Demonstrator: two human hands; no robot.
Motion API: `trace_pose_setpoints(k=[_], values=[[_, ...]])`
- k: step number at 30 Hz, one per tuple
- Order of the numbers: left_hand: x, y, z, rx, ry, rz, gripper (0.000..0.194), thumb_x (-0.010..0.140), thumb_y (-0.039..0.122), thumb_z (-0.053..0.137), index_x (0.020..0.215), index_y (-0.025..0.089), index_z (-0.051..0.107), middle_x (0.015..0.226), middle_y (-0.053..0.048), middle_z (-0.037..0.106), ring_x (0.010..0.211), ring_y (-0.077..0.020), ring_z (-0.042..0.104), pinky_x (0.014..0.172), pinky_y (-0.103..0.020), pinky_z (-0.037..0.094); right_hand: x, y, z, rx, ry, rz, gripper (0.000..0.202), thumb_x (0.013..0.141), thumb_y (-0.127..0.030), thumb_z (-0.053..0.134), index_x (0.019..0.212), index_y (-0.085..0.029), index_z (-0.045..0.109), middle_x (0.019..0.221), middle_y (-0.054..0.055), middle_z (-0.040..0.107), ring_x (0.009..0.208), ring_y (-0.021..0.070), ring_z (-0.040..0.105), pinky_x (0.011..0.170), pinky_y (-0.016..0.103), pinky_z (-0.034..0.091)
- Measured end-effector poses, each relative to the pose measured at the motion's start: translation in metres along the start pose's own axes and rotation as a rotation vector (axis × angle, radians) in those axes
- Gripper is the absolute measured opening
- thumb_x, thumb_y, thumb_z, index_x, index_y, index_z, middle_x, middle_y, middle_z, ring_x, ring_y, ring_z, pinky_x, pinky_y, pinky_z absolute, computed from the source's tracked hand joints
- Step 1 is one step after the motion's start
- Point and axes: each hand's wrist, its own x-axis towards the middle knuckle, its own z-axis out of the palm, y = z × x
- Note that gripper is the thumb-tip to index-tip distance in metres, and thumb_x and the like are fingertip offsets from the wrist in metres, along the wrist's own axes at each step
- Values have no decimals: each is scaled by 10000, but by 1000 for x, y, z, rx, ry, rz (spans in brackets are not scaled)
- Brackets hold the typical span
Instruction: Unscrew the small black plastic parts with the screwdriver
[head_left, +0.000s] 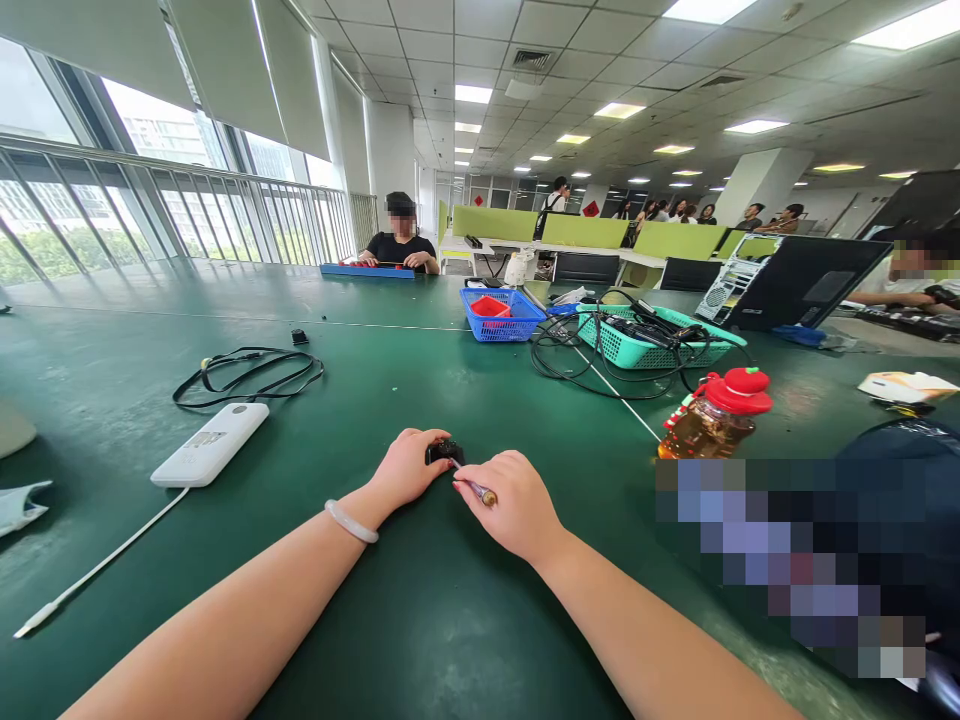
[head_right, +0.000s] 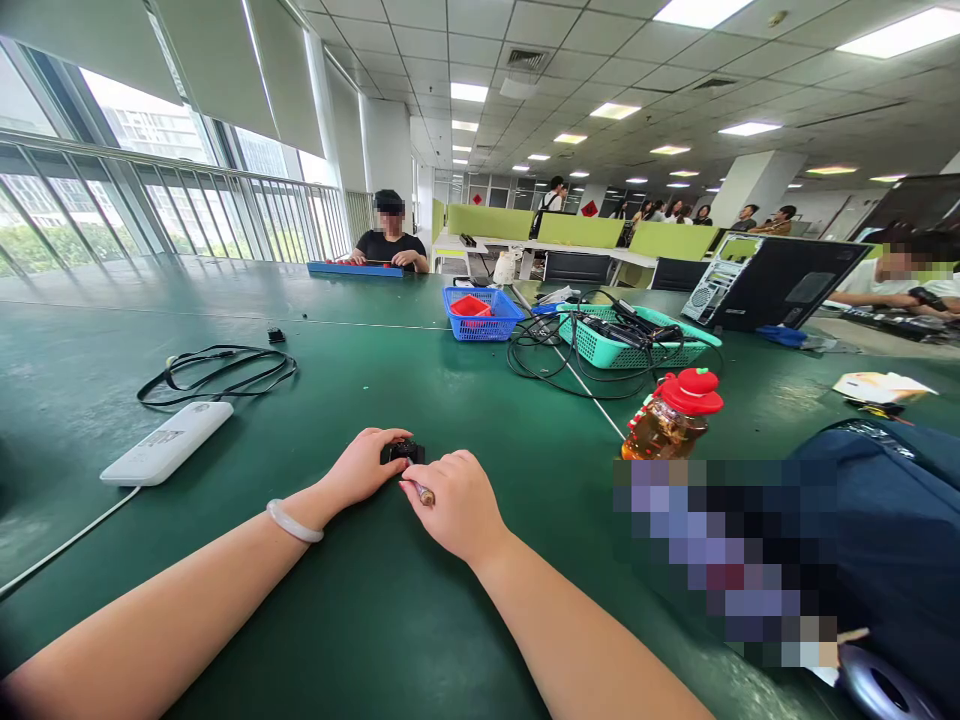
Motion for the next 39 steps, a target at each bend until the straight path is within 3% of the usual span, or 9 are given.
trace_pose_setpoints(k=[21,39], values=[[1,1,0,0,0,14,356,779,278,605,1125,239,675,1117,-56,699,1164,-280,548,996,-401,458,-2,0,-1,-13,-42,-5,152,913,-236,562,849,-211,698,674,14,673,651,152,578,699,293,426],[0,-1,-2,-12,-3,22,337,794,325,614,1116,246,678,1118,-52,698,1159,-279,546,999,-408,453,0,0,-1,11,12,60,143,887,-214,582,816,-218,708,657,8,671,626,151,563,671,278,439]])
